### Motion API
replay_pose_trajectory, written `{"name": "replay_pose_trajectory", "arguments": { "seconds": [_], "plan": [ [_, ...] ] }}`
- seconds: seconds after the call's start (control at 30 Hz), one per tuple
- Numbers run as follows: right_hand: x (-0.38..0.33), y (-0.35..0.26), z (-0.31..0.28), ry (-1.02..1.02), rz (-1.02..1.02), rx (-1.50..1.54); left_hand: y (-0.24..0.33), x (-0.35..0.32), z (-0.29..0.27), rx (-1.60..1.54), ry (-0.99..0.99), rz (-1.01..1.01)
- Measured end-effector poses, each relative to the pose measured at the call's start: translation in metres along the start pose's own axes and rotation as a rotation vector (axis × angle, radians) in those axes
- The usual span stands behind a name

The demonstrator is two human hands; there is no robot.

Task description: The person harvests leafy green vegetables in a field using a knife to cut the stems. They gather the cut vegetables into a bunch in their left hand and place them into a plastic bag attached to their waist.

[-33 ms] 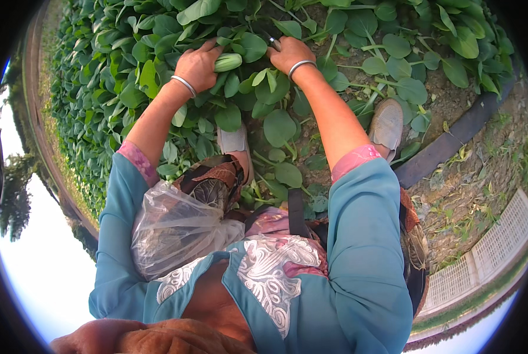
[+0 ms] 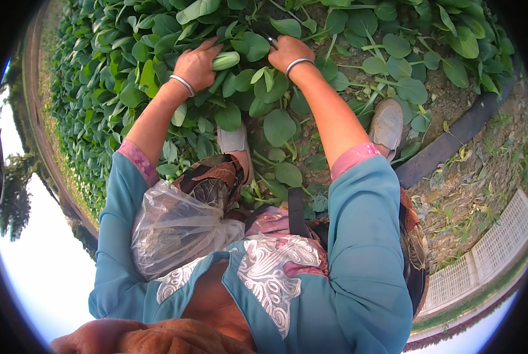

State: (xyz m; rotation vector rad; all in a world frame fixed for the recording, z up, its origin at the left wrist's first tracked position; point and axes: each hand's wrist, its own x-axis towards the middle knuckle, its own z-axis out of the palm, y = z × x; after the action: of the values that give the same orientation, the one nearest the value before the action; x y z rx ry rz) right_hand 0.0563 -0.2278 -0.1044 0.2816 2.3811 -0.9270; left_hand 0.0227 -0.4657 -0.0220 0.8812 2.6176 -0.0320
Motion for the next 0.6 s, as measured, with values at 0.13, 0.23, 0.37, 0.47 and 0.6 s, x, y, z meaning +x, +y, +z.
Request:
{"name": "replay_pose_trajectory", "arguments": {
  "seconds": [0.13,0.23,0.37,0.47,0.6],
  "plan": [
    [-0.004,-0.01,-0.005,-0.004,-0.006,-0.066,-0.006,0.0,-0.001,-0.12,-0.031,-0.107],
    [-0.003,-0.013,-0.004,-0.012,-0.004,-0.069,-0.011,-0.001,0.0,-0.181,-0.004,-0.114],
    [0.001,-0.014,0.002,0.022,-0.008,-0.058,-0.019,-0.001,0.011,-0.222,0.041,-0.097],
    [0.001,-0.016,0.003,0.026,-0.029,-0.065,-0.023,-0.002,0.012,-0.245,0.018,-0.091],
    [0.001,-0.011,0.004,0.043,-0.058,-0.041,-0.023,-0.002,0.013,-0.263,0.017,-0.09]
  ]
}}
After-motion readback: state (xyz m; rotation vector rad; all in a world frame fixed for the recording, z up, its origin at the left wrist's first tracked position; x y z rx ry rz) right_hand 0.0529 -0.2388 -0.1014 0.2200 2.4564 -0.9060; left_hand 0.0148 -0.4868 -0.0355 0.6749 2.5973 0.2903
